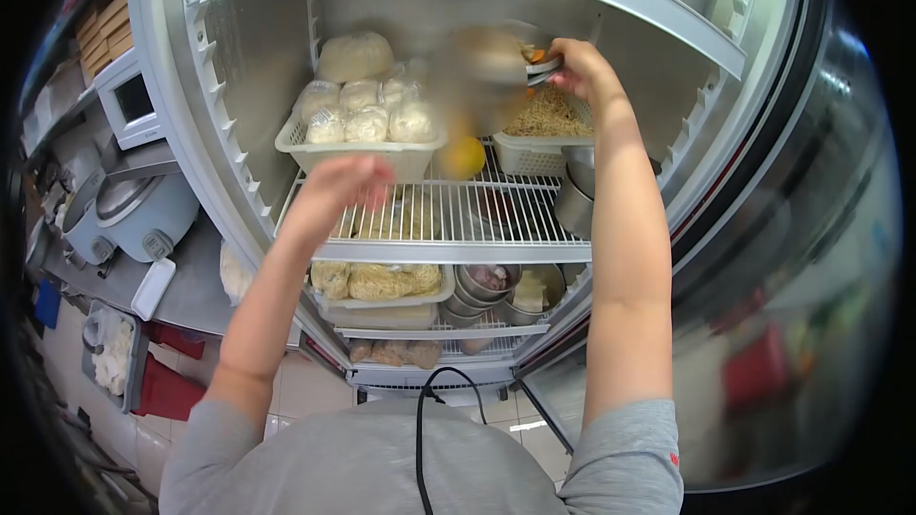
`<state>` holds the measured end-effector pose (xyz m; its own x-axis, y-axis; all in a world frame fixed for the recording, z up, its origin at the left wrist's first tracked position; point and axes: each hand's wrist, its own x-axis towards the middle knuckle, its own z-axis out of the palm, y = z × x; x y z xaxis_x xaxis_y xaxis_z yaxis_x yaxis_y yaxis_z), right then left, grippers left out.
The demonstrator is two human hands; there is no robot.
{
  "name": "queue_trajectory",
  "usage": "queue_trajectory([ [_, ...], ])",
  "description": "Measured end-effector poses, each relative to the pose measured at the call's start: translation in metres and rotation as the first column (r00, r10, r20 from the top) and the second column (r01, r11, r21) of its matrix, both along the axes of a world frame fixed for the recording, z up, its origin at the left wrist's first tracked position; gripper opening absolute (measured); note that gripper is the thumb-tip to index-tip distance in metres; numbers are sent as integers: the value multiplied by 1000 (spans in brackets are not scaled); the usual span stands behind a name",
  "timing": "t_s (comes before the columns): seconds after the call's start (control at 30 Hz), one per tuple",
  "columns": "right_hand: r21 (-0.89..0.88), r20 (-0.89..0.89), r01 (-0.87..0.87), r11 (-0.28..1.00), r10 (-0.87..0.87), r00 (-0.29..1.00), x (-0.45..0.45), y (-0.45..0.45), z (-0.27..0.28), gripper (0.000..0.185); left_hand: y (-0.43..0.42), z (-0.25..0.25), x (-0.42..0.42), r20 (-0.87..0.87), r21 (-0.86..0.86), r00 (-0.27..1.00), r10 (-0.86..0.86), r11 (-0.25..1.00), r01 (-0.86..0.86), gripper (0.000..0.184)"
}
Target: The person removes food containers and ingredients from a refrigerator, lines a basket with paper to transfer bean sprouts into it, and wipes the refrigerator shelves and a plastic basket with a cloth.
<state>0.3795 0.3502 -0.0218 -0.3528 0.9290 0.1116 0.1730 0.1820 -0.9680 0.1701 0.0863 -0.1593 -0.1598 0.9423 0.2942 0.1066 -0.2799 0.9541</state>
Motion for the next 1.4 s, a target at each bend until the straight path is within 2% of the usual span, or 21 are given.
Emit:
queue_trajectory([
  [0.03, -3, 0, 1, 1000, -1, 1000, 4, -10, -10, 15, 20, 13, -2, 89, 22, 996, -20, 1000, 18, 50],
  [0.07, 0, -48, -104, 995, 104, 993, 8, -17, -20, 14, 35, 23, -1, 178, 46, 983, -42, 998, 35, 56],
  [0.1, 11, -96, -209, 978, 209, 973, 12, -25, -30, 12, 43, 31, -3, 178, 46, 983, -44, 998, 37, 56],
  [0.17, -4, -93, -229, 973, 228, 969, 15, -41, -52, 12, 55, 44, -2, 380, -167, 906, -186, 950, 265, 70],
  [0.2, 3, -116, -265, 964, 263, 958, 18, -53, -66, 13, 53, 43, 3, 376, -162, 906, -194, 949, 270, 70],
  [0.33, -96, -181, -393, 914, 372, 910, 26, -76, -118, 17, 28, 26, 23, 443, -225, 859, -256, 896, 384, 59],
  [0.4, -163, -221, -436, 885, 398, 890, 23, -83, -137, 19, 22, 8, 17, 572, -236, 792, -212, 883, 407, 48],
  [0.5, -212, -213, -492, 844, 451, 867, 17, -96, -147, 23, 10, 0, 18, 628, -261, 760, -166, 875, 407, 45],
  [0.57, -285, -538, -564, 775, 358, 763, 14, -118, -147, 17, 3, -1, 18, 639, -261, 756, -145, 883, 390, 43],
  [0.67, -279, -567, -551, 787, 328, 755, 9, -125, -175, 26, -1, -3, 11, 711, -228, 699, -70, 918, 324, 32],
  [0.7, -270, -566, -529, 805, 311, 763, 8, -133, -179, 32, -1, -4, 10, 713, -236, 698, -60, 917, 320, 32],
  [0.73, -315, -618, -580, 751, 302, 726, 9, -139, -176, 39, 0, -5, 10, 710, -211, 700, -77, 925, 316, 28],
  [0.83, -372, -697, -642, 670, 256, 670, 13, -156, -163, 41, 2, -5, 14, 710, -194, 702, -59, 942, 275, 18],
  [0.9, -394, -703, -613, 685, 204, 681, 12, -155, -164, 40, 5, -2, 15, 709, -173, 700, -84, 942, 288, 16],
  [1.07, -420, -761, -547, 724, 48, 648, 12, -161, -179, 36, 5, 4, 32, 695, -122, 713, -92, 962, 242, 24],
  [1.13, -423, -780, -544, 725, 14, 626, 15, -162, -179, 34, 1, 7, 42, 613, -52, 787, -63, 991, 119, 31],
  [1.17, -428, -796, -541, 723, -19, 605, 16, -163, -178, 33, 1, 6, 41, 613, -52, 787, -63, 991, 120, 31],
  [1.2, -428, -796, -541, 724, -19, 605, 16, -165, -179, 33, 2, 4, 40, 618, -52, 784, -66, 991, 124, 32],
  [1.27, -282, -790, -551, 786, 135, 597, 15, -169, -180, 27, 1, 1, 39, 623, -54, 779, -67, 990, 129, 33],
  [1.33, -266, -774, -518, 813, 140, 618, 11, -172, -184, 25, -3, -3, 38, 626, -82, 779, 9, 995, 55, 28],
  [1.4, -247, -745, -475, 844, 148, 650, 7, -175, -186, 24, -8, -5, 32, 642, -58, 766, -39, 993, 99, 29],
])
